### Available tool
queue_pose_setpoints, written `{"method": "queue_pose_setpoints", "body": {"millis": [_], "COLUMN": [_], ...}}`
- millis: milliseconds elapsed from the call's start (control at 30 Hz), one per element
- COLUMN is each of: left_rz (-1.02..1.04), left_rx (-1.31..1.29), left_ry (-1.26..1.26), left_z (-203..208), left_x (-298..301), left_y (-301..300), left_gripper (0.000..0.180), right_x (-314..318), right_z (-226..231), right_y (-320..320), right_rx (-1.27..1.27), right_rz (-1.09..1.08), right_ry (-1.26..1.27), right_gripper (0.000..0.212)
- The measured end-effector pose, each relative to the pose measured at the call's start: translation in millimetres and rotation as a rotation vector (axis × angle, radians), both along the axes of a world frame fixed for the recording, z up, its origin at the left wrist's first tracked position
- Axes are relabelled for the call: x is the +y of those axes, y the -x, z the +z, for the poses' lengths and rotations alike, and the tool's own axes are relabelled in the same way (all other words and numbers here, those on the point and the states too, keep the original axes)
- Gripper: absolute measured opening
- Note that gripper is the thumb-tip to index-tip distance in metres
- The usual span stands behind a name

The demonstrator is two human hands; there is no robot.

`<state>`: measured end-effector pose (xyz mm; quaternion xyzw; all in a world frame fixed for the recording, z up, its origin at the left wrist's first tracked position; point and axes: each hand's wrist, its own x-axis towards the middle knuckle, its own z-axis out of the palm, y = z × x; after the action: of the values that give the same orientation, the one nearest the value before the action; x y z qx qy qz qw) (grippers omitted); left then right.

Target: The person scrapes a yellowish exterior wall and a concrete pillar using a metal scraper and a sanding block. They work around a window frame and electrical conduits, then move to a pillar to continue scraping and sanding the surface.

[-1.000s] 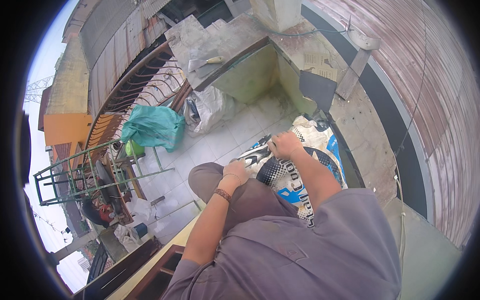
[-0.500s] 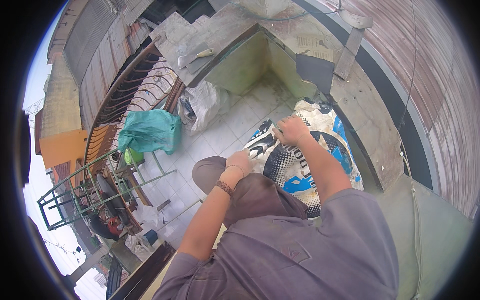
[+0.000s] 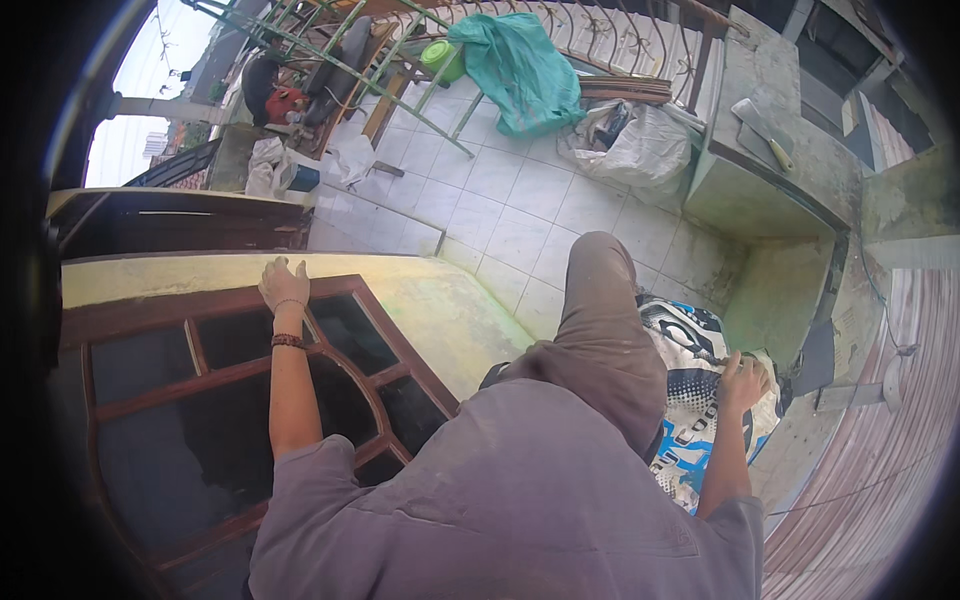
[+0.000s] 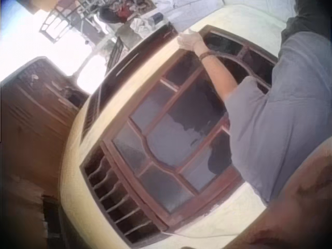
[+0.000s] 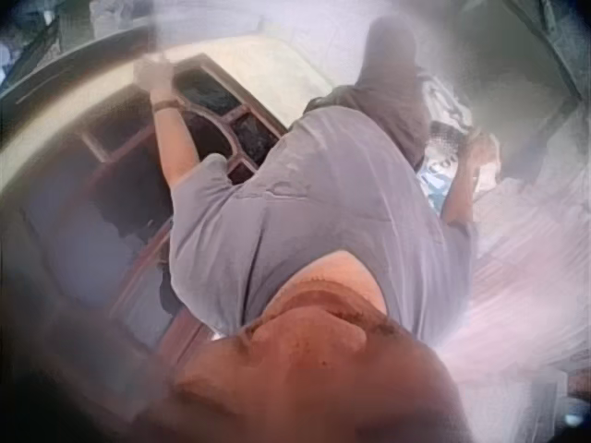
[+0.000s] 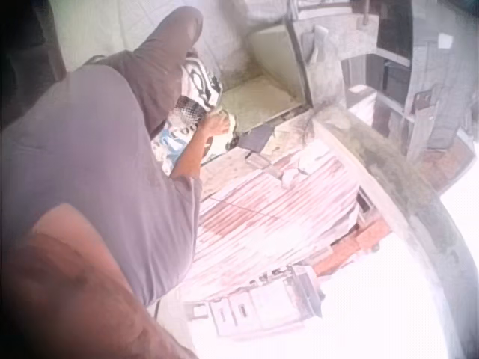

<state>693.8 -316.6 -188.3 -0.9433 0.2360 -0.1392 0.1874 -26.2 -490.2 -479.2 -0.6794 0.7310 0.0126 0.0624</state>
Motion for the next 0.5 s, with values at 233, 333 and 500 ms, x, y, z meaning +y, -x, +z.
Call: {"method": "queue_pose_setpoints", "body": {"millis": [233, 333, 500], "left_rz": [0.276, 0.399, 0.415], "left_rx": [-0.255, -0.266, -0.425], "left_ry": [-0.212, -0.278, -0.23], "left_z": [92.4, 105.9, 112.8], "left_x": [97.9, 116.2, 134.5], "left_y": [-44.4, -48.7, -52.0], "left_gripper": [0.053, 0.06, 0.067], "right_x": [26.4, 25.9, 51.8], "right_z": [-30.7, -41.9, -74.8], "right_y": [-74.2, -87.8, -88.5], "right_rx": [-0.028, 0.081, 0.381], "right_rz": [-0.473, -0.462, -0.194], "right_ry": [-0.119, -0.081, 0.01], "right_gripper": [0.097, 0.098, 0.073]}}
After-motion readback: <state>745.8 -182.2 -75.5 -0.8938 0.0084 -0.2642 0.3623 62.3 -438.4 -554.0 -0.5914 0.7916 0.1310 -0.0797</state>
